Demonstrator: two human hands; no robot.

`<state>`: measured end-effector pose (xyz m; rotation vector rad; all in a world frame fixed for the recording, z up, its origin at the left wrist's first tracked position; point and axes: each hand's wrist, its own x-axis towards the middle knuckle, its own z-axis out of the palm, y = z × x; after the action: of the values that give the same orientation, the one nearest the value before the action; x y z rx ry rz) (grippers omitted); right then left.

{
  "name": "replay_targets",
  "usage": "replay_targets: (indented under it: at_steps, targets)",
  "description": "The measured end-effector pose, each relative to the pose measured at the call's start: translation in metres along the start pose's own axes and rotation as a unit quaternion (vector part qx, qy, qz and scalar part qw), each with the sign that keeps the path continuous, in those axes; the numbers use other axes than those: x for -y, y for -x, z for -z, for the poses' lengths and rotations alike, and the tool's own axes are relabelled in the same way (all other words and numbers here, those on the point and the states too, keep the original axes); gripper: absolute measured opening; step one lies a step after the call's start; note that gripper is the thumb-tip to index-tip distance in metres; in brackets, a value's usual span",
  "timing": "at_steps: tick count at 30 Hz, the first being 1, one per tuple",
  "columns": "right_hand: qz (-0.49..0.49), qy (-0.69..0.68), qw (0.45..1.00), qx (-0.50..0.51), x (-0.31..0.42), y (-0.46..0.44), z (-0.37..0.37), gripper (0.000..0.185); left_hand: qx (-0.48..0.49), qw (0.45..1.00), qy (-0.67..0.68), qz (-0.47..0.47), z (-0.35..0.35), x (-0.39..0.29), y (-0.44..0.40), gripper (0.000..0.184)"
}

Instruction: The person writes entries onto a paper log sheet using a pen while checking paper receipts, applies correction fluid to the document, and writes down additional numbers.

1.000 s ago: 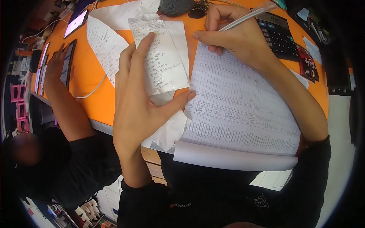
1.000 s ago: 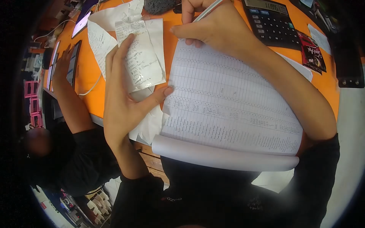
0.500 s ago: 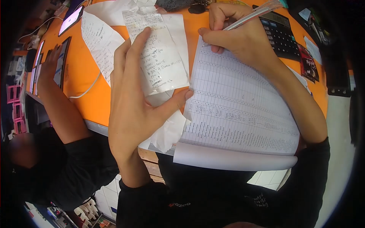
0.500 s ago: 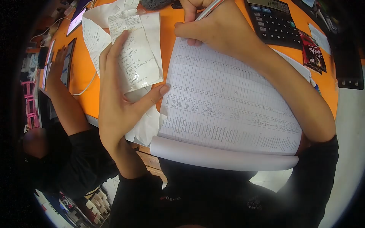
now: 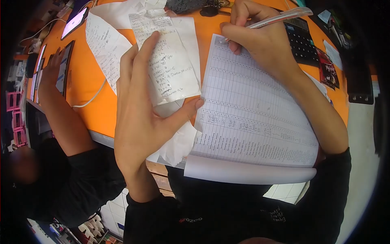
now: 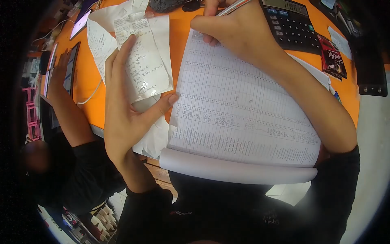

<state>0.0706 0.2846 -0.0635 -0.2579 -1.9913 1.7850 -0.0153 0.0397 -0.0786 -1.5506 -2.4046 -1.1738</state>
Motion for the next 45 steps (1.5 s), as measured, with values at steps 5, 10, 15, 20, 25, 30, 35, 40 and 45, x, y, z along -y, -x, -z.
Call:
replay_targets:
  at_steps: [5, 10, 15, 20, 25, 30, 35, 40, 45]
  targets:
    - [-0.048, 0.026, 0.997, 0.056, 0.001, 0.002, -0.001, 0.032, -0.002, 1.000, 0.008, 0.003, -0.002, 0.002, 0.001, 0.104]
    - [-0.065, 0.060, 0.994, 0.069, 0.003, -0.001, -0.001, 0.033, -0.003, 1.000, 0.000, 0.000, -0.001, 0.001, 0.001, 0.103]
    - [-0.041, 0.109, 0.991, 0.062, 0.007, 0.001, -0.006, 0.035, 0.000, 1.000, -0.006, 0.001, 0.001, 0.001, 0.001, 0.103]
    - [-0.025, 0.117, 0.991, 0.061, 0.003, -0.001, -0.004, 0.035, -0.007, 1.000, 0.007, -0.012, -0.001, 0.005, 0.002, 0.103]
    - [0.011, 0.075, 0.996, 0.055, -0.004, -0.001, -0.004, 0.034, -0.005, 1.000, 0.001, -0.012, -0.001, 0.007, 0.003, 0.102]
    - [0.079, 0.016, 0.997, 0.004, -0.001, 0.007, -0.011, 0.033, -0.003, 1.000, -0.005, -0.013, 0.000, -0.002, 0.001, 0.103]
    - [-0.075, -0.011, 0.995, 0.057, 0.011, 0.028, -0.019, 0.036, 0.001, 1.000, -0.008, -0.023, 0.001, 0.002, 0.002, 0.105]
    - [-0.072, 0.004, 0.996, 0.052, 0.004, 0.025, -0.019, 0.036, 0.005, 0.999, -0.010, -0.034, 0.001, 0.004, 0.001, 0.107]
    - [-0.049, -0.052, 0.997, 0.034, 0.002, 0.024, -0.017, 0.036, 0.007, 0.999, -0.015, -0.049, 0.000, 0.003, 0.001, 0.109]
